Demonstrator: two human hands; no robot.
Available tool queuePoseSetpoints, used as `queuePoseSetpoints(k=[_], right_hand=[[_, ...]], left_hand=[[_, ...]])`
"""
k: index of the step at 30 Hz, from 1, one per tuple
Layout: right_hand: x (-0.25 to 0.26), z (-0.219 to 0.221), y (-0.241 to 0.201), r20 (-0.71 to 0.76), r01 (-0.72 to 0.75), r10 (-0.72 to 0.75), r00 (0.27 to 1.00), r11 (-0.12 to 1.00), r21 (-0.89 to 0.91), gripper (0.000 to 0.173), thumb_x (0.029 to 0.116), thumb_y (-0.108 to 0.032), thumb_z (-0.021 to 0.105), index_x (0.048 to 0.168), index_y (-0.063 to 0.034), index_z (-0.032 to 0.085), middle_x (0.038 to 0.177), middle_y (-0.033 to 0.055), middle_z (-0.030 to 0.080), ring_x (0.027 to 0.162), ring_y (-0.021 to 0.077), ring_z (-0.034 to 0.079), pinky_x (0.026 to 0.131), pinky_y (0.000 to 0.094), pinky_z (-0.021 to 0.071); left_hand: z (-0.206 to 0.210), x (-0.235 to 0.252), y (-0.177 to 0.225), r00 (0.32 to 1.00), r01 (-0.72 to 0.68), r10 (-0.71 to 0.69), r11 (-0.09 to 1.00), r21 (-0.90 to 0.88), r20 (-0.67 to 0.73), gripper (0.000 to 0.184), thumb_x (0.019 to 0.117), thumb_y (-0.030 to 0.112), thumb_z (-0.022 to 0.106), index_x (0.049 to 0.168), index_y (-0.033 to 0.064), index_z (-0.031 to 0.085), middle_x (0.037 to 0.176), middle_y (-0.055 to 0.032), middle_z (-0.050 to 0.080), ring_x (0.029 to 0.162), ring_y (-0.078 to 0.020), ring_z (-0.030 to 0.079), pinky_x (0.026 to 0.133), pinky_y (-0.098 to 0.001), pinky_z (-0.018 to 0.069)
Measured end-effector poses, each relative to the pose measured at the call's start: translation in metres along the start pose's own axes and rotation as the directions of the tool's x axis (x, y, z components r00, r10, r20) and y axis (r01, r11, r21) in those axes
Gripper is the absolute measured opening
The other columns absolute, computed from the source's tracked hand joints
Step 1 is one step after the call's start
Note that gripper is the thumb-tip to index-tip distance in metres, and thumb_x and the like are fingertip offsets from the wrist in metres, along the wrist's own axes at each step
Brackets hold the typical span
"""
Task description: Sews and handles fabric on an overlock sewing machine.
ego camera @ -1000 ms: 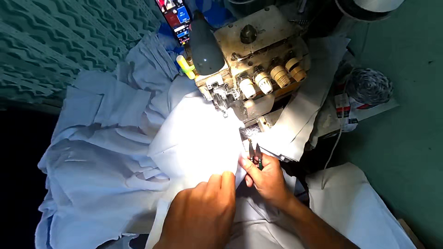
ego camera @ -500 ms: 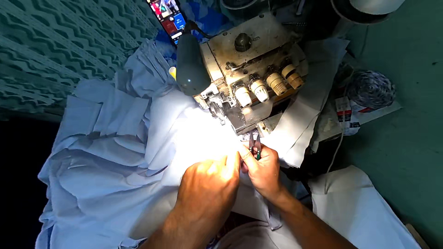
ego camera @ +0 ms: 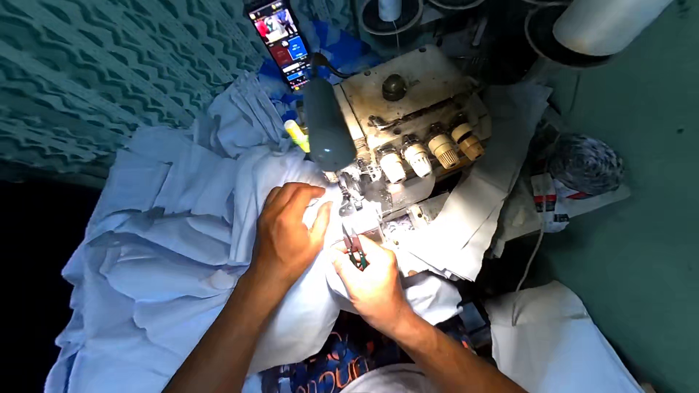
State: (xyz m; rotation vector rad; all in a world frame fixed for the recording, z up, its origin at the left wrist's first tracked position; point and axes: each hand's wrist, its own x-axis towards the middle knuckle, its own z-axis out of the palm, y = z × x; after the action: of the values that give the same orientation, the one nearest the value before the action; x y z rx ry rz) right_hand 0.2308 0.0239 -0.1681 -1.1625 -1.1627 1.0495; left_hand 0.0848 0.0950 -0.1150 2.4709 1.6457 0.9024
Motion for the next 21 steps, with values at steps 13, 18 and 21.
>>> queuePoseSetpoints(k=[13,18,21], right_hand=[[0.031,-0.025,-0.037,0.217,0.418,-0.448,0.867,0.42,-0.805,0.026,0.0953,-0.029,0.063,0.109,-0.0105,0.076,0.091,0.0051,0.072,0.075,0.0195,0.07,0.06,0.0389,0.0567],[0.017,-0.028,-0.035,0.126,0.36,-0.341,0.932,0.818,-0.448,0.03,0.0981,-0.034,0.067,0.111,-0.0081,0.072,0.083,-0.0042,0.067,0.067,0.0025,0.06,0.06,0.0218,0.0528],[-0.028,-0.023,-0.024,0.296,0.288,-0.232,0.927,0.944,-0.162,0.06,0.0894,-0.052,0.076,0.121,-0.002,0.068,0.079,-0.006,0.06,0.066,-0.0006,0.054,0.059,0.0184,0.0498]], left_hand=[[-0.028,-0.082,0.026,0.937,0.028,-0.084,0.986,-0.166,-0.34,0.012,0.0886,0.013,0.069,0.093,0.0028,0.073,0.091,-0.006,0.072,0.083,-0.0071,0.069,0.074,-0.0212,0.0589],[-0.056,-0.096,0.021,0.93,0.023,-0.173,0.908,-0.419,-0.323,0.012,0.0969,0.017,0.068,0.099,0.0068,0.073,0.099,-0.0025,0.071,0.085,-0.0079,0.068,0.072,-0.0246,0.0601],[-0.095,-0.092,0.011,0.956,0.031,-0.19,0.821,-0.57,-0.222,0.016,0.1047,0.019,0.056,0.113,0.0097,0.066,0.117,-0.0019,0.071,0.104,-0.0145,0.07,0.088,-0.0352,0.0618]])
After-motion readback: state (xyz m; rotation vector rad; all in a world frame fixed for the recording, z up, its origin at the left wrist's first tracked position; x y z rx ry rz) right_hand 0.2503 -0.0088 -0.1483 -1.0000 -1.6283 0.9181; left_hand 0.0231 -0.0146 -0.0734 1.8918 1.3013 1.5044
